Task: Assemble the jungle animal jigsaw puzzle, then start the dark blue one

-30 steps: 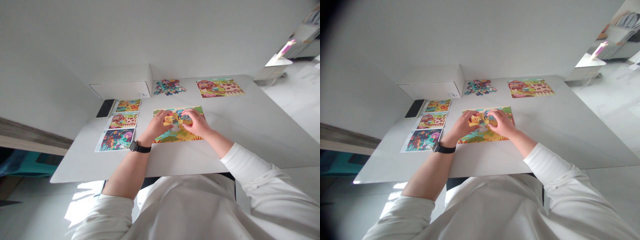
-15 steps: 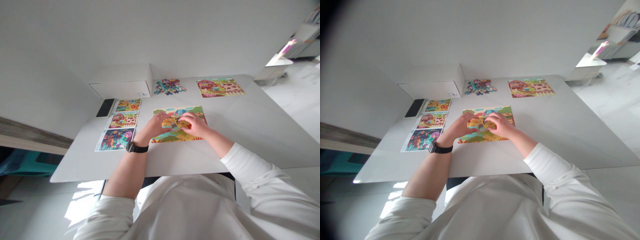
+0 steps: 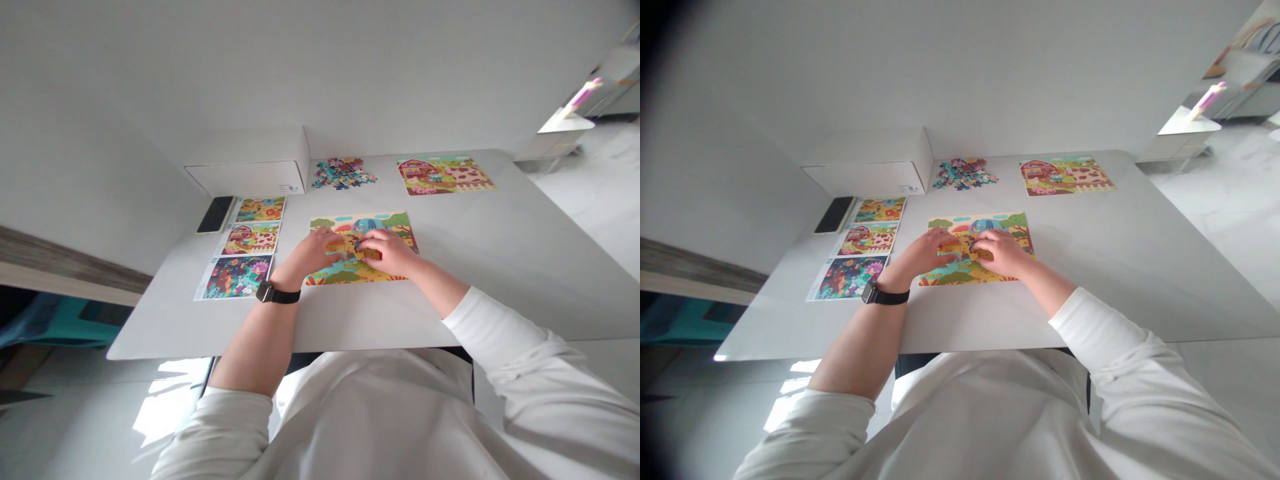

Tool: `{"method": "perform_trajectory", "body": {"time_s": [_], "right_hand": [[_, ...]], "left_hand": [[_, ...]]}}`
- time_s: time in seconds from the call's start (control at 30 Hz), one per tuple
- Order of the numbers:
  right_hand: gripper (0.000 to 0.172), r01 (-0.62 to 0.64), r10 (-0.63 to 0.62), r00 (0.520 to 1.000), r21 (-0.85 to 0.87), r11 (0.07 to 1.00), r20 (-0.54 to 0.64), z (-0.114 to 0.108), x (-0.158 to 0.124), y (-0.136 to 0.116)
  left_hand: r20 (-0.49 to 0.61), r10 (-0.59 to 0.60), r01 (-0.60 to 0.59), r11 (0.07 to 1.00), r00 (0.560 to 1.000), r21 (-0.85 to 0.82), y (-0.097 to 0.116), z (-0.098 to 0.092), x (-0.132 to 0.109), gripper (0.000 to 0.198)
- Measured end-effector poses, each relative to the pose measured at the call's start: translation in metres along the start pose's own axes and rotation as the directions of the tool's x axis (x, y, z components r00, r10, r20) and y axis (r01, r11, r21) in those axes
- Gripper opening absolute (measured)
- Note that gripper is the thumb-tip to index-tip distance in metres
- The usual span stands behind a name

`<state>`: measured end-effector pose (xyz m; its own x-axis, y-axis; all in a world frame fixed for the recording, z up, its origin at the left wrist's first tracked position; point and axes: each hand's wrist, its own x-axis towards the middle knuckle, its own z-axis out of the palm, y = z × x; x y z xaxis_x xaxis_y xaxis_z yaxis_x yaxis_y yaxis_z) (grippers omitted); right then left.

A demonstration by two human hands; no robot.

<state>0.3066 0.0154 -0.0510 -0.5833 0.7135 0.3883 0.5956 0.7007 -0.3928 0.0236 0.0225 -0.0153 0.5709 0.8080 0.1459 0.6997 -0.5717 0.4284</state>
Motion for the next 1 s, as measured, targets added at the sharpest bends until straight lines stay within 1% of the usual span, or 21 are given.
{"method": "perform_trajectory", "body": {"time_s": [0.23, 0.5, 0.8, 1.0], "right_hand": [[0.026, -0.015, 0.016, 0.999, -0.027, 1.0, 0.037, 0.001, 0.0, -0.002], [0.025, -0.005, 0.007, 0.999, -0.045, 0.999, 0.045, 0.004, -0.002, 0.002], [0.023, -0.007, 0.008, 0.999, -0.045, 0.999, 0.031, 0.005, -0.003, 0.003], [0.02, -0.014, 0.013, 1.0, -0.036, 0.999, -0.021, 0.002, -0.003, 0.003]], "left_hand": [[0.018, -0.023, 0.023, 1.0, 1.0, 0.004, 0.002, 0.005, 0.001, 0.042], [0.055, -0.026, 0.025, 1.0, 0.998, 0.014, 0.001, 0.009, 0.003, 0.039], [0.054, -0.039, 0.037, 0.999, 0.998, 0.027, 0.001, 0.012, 0.003, 0.04], [0.052, -0.084, 0.083, 0.996, 0.995, 0.033, 0.006, 0.011, 0.003, 0.04]]}}
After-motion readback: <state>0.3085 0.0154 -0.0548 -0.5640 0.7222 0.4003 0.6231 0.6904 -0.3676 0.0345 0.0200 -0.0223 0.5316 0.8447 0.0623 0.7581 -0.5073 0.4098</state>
